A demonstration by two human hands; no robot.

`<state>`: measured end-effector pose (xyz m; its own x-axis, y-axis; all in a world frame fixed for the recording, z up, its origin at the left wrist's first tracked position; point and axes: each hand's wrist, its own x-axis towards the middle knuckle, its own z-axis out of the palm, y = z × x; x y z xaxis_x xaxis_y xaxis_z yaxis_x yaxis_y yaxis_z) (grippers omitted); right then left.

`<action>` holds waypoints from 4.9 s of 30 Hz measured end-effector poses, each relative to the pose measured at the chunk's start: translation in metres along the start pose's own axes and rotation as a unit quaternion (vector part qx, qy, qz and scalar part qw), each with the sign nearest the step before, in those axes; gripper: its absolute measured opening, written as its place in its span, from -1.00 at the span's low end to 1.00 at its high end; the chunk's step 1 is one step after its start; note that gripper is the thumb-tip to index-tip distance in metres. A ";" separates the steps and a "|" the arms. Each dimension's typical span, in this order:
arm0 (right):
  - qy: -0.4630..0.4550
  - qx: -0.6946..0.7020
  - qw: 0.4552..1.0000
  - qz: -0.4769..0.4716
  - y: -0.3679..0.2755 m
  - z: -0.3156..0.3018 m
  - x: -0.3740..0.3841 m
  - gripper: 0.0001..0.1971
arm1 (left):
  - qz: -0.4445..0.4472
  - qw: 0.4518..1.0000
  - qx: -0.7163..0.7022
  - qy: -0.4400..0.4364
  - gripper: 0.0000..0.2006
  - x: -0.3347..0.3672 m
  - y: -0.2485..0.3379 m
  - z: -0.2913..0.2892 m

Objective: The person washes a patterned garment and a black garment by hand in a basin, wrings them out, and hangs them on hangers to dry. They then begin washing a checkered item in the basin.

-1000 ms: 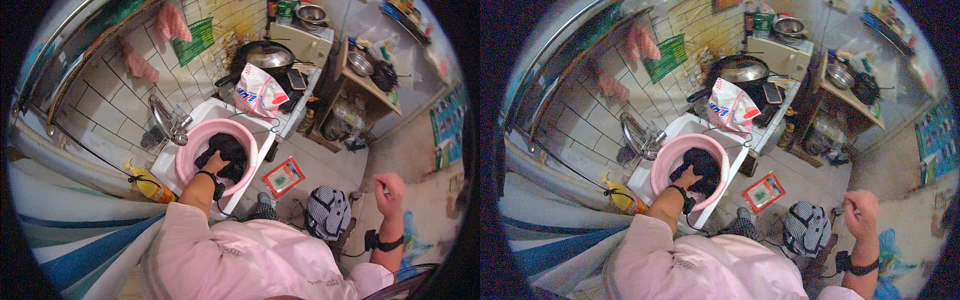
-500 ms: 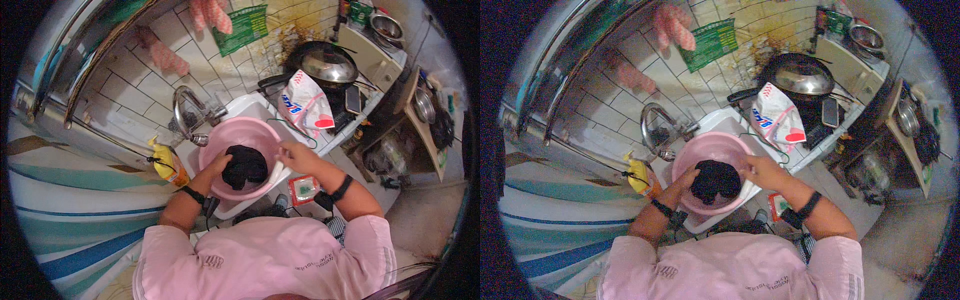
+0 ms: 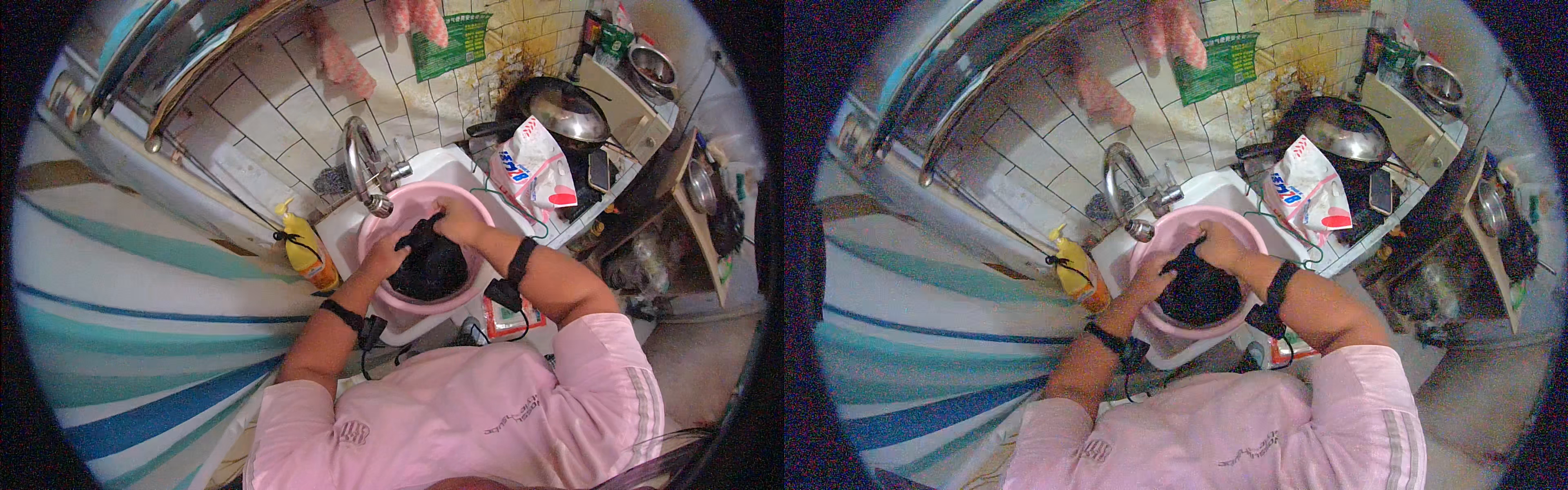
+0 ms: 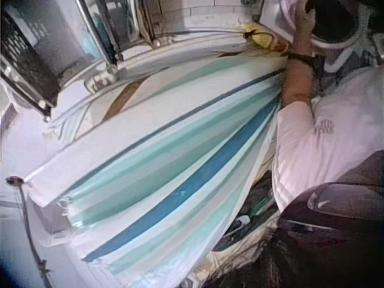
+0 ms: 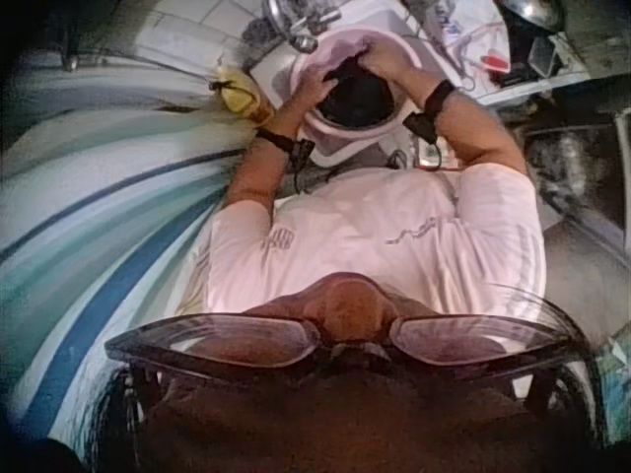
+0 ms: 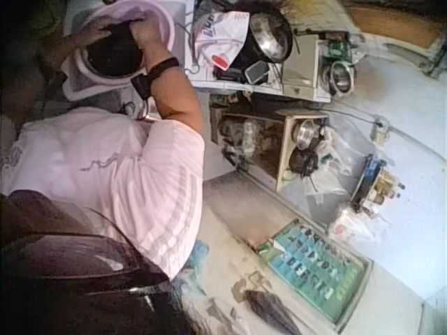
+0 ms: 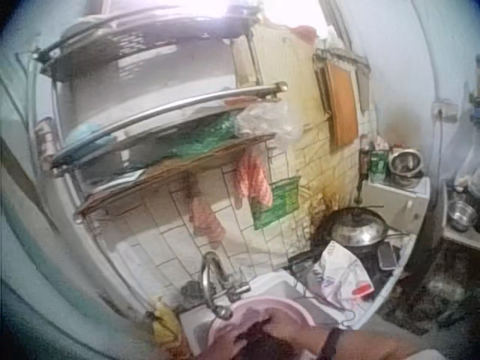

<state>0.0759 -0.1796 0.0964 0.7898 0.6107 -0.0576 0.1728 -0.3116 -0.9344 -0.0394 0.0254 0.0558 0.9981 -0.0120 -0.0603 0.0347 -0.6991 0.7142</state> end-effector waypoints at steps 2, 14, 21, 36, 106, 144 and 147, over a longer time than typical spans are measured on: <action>0.041 -0.072 0.995 -0.062 -0.038 -0.012 0.001 -0.70 | 0.012 0.999 0.042 0.024 -0.53 -0.005 -0.024 -0.005; 0.122 0.161 0.974 -0.104 -0.299 -0.095 -0.061 -0.65 | 0.085 0.994 0.006 0.066 -0.46 -0.018 0.018 -0.034; 0.078 0.096 0.989 -0.085 -0.277 -0.090 -0.070 -0.53 | -0.049 0.618 -0.761 -0.190 -0.48 -0.031 0.112 -0.053; -0.007 -0.295 0.951 -0.091 0.026 -0.109 -0.006 -0.72 | -0.283 0.738 -0.581 0.197 -0.72 -0.025 -0.015 -0.017; -0.195 -0.460 0.865 -0.038 0.134 0.065 0.035 -0.37 | -0.133 0.967 0.197 -0.095 -0.37 0.043 -0.070 0.120; 0.130 -0.614 0.713 -0.314 -0.426 -0.221 -0.073 -0.15 | 0.218 0.922 0.139 0.289 -0.16 -0.044 0.353 -0.299; 0.133 -0.624 0.683 -0.356 -0.445 -0.226 -0.090 -0.14 | 0.277 0.931 -0.096 0.216 -0.16 -0.055 0.400 -0.302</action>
<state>0.0603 -0.2603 0.5971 0.2935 0.8291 0.4759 0.8047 -0.4830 0.3452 -0.0652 -0.0375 0.5557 0.7911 -0.0146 0.6116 -0.5247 -0.5300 0.6661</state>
